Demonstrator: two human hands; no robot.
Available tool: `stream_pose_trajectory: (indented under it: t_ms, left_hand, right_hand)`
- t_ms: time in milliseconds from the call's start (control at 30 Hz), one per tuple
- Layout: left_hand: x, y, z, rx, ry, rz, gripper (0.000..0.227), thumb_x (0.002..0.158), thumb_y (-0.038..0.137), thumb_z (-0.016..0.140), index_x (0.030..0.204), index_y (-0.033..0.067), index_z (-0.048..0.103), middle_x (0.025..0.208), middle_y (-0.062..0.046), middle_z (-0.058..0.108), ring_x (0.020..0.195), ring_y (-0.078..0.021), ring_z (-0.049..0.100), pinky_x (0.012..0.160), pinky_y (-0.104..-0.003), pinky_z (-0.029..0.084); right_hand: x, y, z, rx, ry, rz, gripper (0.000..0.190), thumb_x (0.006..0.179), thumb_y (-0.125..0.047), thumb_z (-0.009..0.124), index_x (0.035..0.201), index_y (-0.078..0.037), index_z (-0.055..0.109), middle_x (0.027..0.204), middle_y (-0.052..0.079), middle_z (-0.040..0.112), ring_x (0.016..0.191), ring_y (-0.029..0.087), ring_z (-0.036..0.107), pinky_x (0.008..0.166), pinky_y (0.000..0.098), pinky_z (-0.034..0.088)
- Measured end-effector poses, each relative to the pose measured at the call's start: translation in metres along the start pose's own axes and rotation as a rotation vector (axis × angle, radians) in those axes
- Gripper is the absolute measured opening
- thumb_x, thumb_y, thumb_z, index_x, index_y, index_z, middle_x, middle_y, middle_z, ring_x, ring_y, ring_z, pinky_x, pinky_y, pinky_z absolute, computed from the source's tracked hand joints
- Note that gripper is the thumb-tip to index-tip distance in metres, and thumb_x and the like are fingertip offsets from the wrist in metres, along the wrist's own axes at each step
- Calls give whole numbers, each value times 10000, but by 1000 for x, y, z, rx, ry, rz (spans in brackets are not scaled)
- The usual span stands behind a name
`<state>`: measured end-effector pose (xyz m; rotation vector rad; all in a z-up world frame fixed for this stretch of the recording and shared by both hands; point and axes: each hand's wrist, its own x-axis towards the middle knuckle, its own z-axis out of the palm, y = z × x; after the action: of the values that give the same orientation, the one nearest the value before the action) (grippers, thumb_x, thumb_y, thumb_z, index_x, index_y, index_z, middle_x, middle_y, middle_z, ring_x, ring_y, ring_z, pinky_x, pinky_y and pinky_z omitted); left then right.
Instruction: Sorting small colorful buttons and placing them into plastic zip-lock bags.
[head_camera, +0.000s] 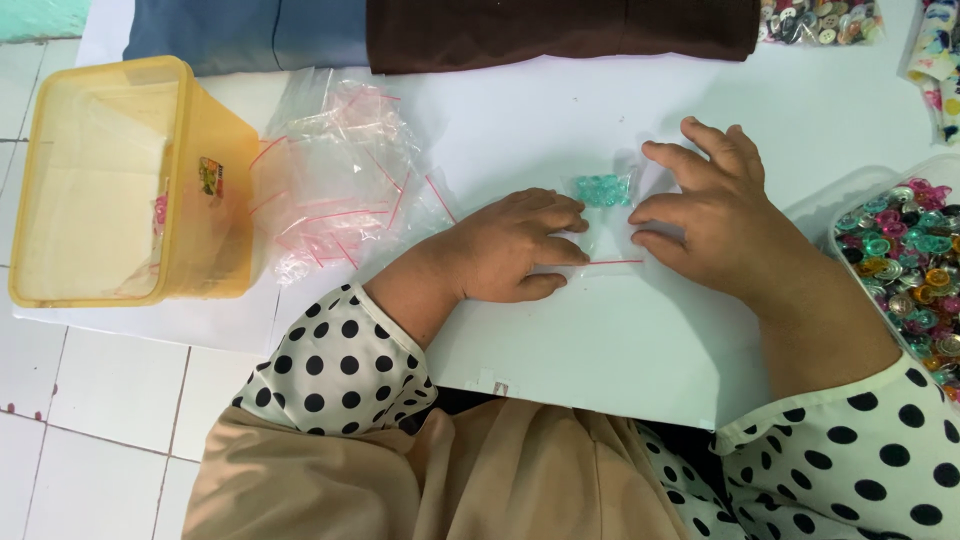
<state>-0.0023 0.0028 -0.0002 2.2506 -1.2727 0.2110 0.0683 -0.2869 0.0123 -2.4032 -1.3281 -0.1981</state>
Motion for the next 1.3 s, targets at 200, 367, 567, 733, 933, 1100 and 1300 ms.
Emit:
stream_pose_trajectory:
  t_ms: [200,367,567,733,933,1100,1300]
  left_hand:
    - [5,-1,-5,25,8,27,276,877,211,782,1133,120,737,1194,-138,616,1208,-397,584,997,-542,497]
    - [5,35,-5,119,-165,-240,396,880,318,759,1227,140,692,1260,-89,613,1306,-323,557,1164,-530,427]
    - [-19,96,24,271,-109,-188,641,828,537,777,1254,76,649,1228,-155,599,1277,-398,583,1141,-543,438]
    - [-45,146,42,205,65,-210,635,761,496,841,1202,80,650,1248,-151,598,1304,-391,577,1163,-558,428]
    - [-61,167,62,410,437,-219,193,976,340,683,970,147,676,1120,-32,659,1165,-253,689,1083,-456,488]
    - [-66,193,58,301,460,-223,143,1013,157,642,892,91,680,1045,-77,692,1096,-313,725,1014,-481,554]
    - [-85,229,33,124,492,-190,133,1029,179,636,950,75,656,1026,-69,684,1098,-329,712,1010,-487,545]
  right_hand:
    - [7,-10,-6,51,-59,-29,174,885,-360,744,987,-231,803,1527,145,509,1521,509,282,1225,727,162]
    - [-3,-14,15,-116,-37,30,134,861,-350,764,977,-284,748,1542,53,512,1544,427,302,1208,698,229]
    - [-41,-73,1,-226,-85,4,138,864,-379,743,973,-296,735,1548,59,506,1569,404,279,1228,666,219]
    - [-96,-114,8,-249,10,-16,199,917,-407,666,1091,-321,709,1508,62,524,1523,413,335,1184,676,291]
    - [-128,-153,18,-179,237,-110,424,862,-439,731,1219,-213,702,1470,136,564,1506,415,326,1230,617,210]
    - [-132,-175,14,-190,341,-223,85,985,-137,704,1069,-152,709,1383,162,628,1392,389,441,1207,572,294]
    - [-145,-197,7,15,300,-177,157,992,-212,626,1113,-173,719,1420,139,598,1466,369,389,1231,609,319]
